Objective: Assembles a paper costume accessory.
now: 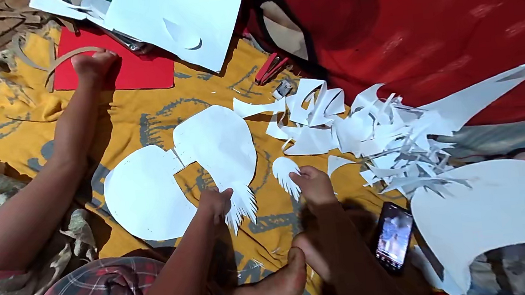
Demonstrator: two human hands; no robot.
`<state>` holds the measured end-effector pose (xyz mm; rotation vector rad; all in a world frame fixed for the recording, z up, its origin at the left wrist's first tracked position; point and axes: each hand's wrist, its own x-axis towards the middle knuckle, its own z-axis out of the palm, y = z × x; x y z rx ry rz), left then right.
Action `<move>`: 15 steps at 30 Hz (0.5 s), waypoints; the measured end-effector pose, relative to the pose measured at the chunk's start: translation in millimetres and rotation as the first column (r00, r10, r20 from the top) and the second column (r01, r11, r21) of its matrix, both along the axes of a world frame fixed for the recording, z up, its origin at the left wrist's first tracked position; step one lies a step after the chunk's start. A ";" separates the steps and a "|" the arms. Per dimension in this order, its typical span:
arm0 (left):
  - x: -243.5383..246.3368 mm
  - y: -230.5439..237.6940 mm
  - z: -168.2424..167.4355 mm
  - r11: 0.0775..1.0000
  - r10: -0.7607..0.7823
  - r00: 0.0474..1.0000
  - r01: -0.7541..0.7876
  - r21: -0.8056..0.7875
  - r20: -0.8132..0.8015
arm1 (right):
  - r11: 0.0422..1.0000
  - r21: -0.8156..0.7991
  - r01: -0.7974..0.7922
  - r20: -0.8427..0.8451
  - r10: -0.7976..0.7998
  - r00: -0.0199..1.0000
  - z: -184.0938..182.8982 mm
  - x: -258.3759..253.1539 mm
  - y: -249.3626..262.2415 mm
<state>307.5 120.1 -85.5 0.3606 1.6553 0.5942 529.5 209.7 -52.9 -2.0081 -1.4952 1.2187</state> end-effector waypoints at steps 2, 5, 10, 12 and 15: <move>0.4 0.1 0.5 1.000 -0.003 1.000 0.003 -0.003 -0.008 | 0.998 -0.011 0.064 -0.140 -0.065 0.988 3.6 -3.7 -2.4; 0.2 0.1 2.3 1.000 -0.010 1.000 0.010 0.002 -0.012 | 0.995 -0.083 0.047 -0.262 -0.067 0.963 9.1 -20.1 -8.5; 1.7 -0.1 -3.1 0.998 0.048 0.999 -0.048 0.037 0.017 | 0.971 -0.211 -0.113 -0.360 0.031 0.932 -2.6 -46.4 -19.1; 0.9 0.5 -4.0 0.999 0.041 0.999 -0.041 0.034 0.013 | 0.959 -0.241 -0.152 -0.335 0.065 0.940 -10.2 -52.3 -21.0; 0.6 0.8 -0.4 0.999 0.028 1.000 -0.028 0.019 0.005 | 0.948 -0.268 -0.170 -0.272 0.095 0.958 -17.5 -58.4 -21.5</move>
